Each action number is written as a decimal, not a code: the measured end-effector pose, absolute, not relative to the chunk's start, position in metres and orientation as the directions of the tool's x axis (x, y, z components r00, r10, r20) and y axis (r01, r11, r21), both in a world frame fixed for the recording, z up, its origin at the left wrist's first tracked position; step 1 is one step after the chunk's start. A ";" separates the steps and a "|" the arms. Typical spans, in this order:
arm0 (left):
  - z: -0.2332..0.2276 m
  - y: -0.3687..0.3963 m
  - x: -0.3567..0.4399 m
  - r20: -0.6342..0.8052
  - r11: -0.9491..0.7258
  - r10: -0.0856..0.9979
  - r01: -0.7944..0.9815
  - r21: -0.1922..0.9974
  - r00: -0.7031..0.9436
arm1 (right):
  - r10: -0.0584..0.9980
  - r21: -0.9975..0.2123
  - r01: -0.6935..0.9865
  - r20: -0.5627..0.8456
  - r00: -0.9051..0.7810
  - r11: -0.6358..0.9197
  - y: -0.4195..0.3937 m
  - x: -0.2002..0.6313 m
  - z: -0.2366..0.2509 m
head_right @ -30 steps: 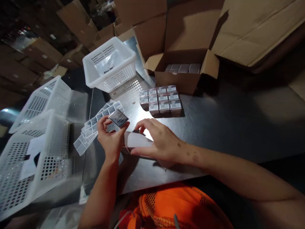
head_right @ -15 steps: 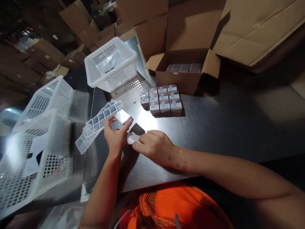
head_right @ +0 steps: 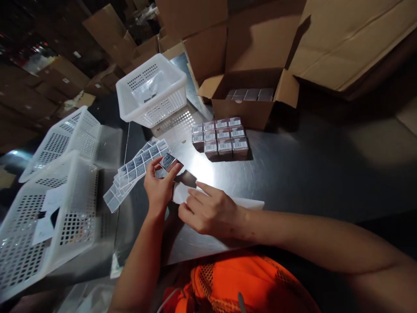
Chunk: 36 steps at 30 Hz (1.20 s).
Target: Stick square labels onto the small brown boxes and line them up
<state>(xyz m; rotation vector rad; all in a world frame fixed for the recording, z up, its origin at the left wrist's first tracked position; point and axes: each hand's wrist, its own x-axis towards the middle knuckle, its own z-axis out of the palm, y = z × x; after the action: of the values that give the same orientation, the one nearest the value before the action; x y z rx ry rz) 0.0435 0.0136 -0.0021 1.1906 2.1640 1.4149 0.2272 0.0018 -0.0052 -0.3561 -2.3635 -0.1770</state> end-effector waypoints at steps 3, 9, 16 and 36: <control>-0.005 0.014 0.043 0.166 0.157 0.778 0.444 0.882 -0.606 | 0.167 0.009 0.248 0.716 -0.678 0.969 0.001 0.226 -0.004; -0.011 0.017 0.043 0.043 0.030 0.871 0.141 0.990 -0.490 | 0.227 -0.508 -0.301 0.737 -0.636 0.807 0.004 0.237 0.019; -0.005 0.007 0.055 0.053 -0.040 0.958 0.050 0.998 -0.281 | 0.885 -0.929 -0.359 0.237 -0.401 0.086 0.047 0.260 0.039; -0.011 -0.005 0.057 0.128 -0.120 0.989 0.112 0.986 -0.073 | 0.830 -0.967 -0.223 0.021 -0.557 -0.125 0.056 0.262 0.034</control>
<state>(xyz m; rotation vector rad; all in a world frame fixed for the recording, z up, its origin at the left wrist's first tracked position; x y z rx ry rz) 0.0571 -0.0045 -0.0112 1.3437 1.2878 1.3087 0.2621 0.0559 0.0341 -0.7153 -1.3867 1.7782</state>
